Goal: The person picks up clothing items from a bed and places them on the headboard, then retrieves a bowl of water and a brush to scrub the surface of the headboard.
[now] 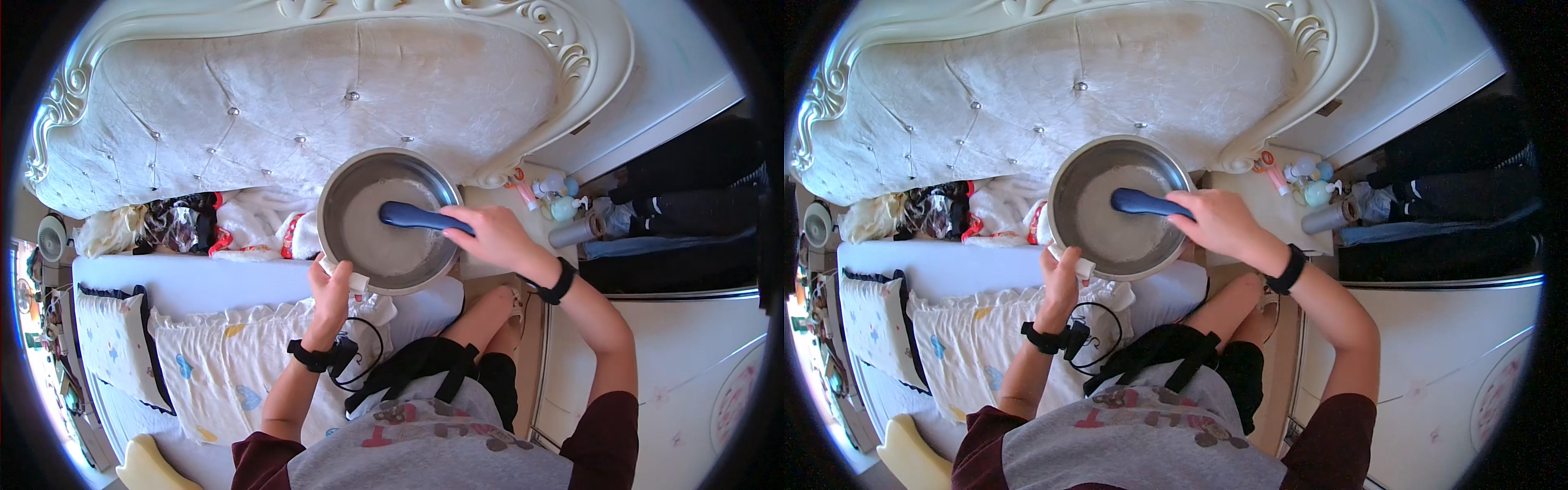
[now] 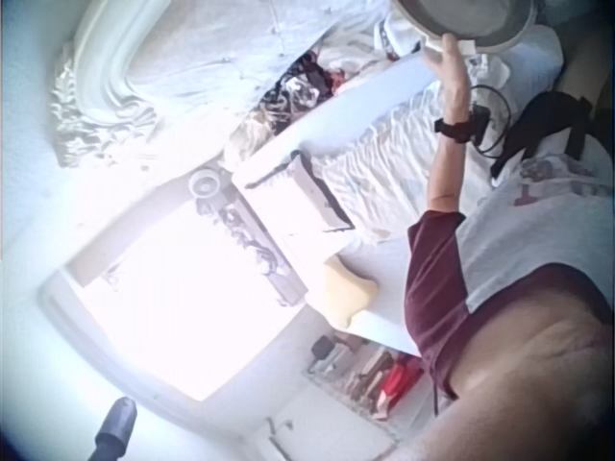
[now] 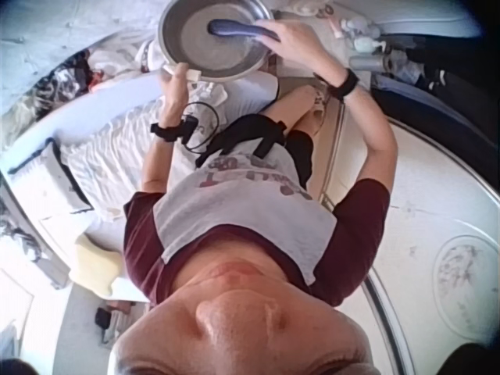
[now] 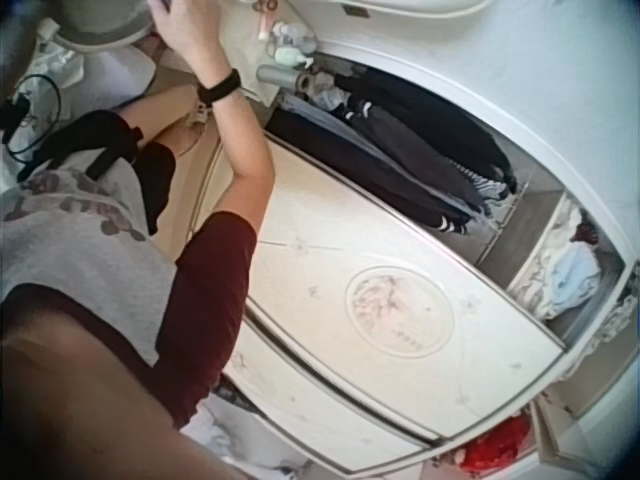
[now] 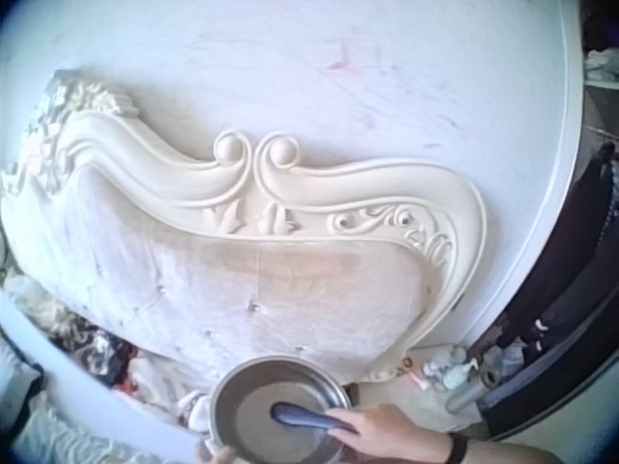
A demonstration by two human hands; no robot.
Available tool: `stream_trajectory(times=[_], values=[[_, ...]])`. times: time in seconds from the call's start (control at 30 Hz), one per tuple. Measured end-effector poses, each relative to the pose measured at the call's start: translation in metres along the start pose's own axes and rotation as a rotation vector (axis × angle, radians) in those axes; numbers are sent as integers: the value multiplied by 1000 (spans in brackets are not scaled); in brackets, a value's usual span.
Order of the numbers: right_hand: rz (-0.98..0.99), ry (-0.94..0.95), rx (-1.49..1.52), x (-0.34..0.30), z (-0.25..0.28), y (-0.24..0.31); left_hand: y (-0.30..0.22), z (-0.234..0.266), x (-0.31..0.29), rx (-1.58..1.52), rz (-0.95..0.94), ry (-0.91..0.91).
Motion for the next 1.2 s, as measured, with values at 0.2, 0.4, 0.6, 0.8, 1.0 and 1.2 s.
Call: stream_trajectory(times=[0.2,0.4,0.6,0.8,1.0,1.2], values=[[88,74,43,-4,-19,26,1,-5,-1,-41,14,-11],[35,9,29,-16,11,-4,-3,1,-4,-42,28,-23],[11,-115,11,11,6,0,-9,-13,-10,-24,23,40],[100,32,23,5,-15,30,-1,-4,-10,-29,60,7],[11,113,-70,-18,3,6,-4,-2,-7,-10,29,13],[-35,-12,-21,-5,-1,2,-6,-18,-11,-8,25,25]])
Point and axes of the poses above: each hand's wrist, its own x-axis towards the middle knuckle, its own z-axis out of the back of the hand, y = z × x, the point moved 9 cm from there along x, towards the middle knuckle, and after that the axes turned 4 degrees about -x, right-handed, at the moved point
